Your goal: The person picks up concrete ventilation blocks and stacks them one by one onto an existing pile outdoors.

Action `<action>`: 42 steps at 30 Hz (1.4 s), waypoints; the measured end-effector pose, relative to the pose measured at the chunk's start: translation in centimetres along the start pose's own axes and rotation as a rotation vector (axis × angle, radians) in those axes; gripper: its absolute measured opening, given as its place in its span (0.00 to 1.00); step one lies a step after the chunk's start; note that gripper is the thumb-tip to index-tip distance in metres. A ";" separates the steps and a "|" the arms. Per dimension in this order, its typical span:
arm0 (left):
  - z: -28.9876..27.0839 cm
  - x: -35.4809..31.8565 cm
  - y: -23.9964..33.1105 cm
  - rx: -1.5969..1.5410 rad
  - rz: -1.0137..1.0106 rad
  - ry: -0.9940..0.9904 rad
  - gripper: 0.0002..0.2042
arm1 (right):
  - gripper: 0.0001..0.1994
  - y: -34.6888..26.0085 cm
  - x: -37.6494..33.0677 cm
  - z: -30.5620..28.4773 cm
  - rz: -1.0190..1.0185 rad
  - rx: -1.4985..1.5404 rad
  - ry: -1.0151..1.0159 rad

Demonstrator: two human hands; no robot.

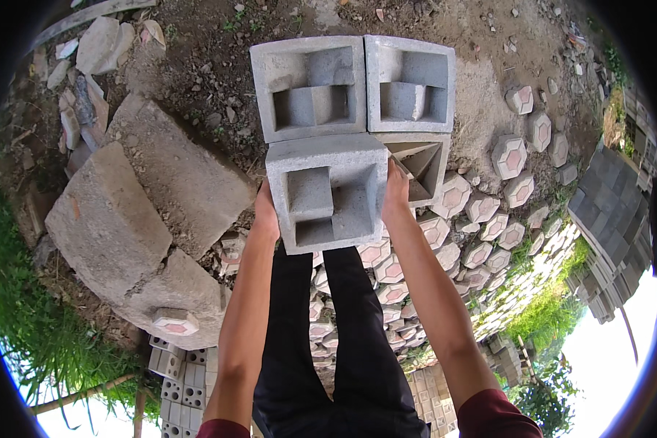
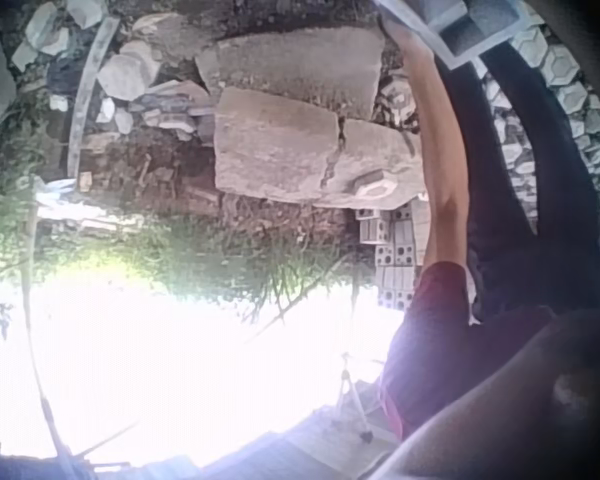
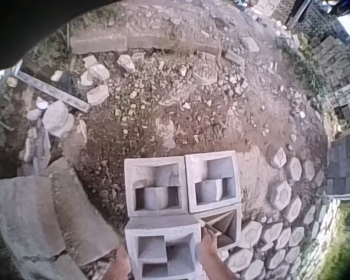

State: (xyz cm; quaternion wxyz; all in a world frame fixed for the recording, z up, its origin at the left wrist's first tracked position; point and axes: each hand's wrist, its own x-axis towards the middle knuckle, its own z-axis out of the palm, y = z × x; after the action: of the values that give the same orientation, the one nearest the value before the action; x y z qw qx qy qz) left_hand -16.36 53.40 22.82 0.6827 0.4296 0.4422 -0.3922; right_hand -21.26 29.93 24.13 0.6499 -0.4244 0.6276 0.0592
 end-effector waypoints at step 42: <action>11.2 -51.3 1.0 0.549 0.292 -0.462 0.20 | 0.12 -10.2 -52.8 -24.4 -0.287 0.429 -0.287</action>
State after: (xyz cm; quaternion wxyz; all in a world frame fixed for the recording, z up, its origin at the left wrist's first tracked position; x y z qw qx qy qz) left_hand -27.97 51.27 73.99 0.6726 0.5551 0.0896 -0.4812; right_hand -44.58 32.24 78.31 0.8085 -0.3491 0.4613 -0.1078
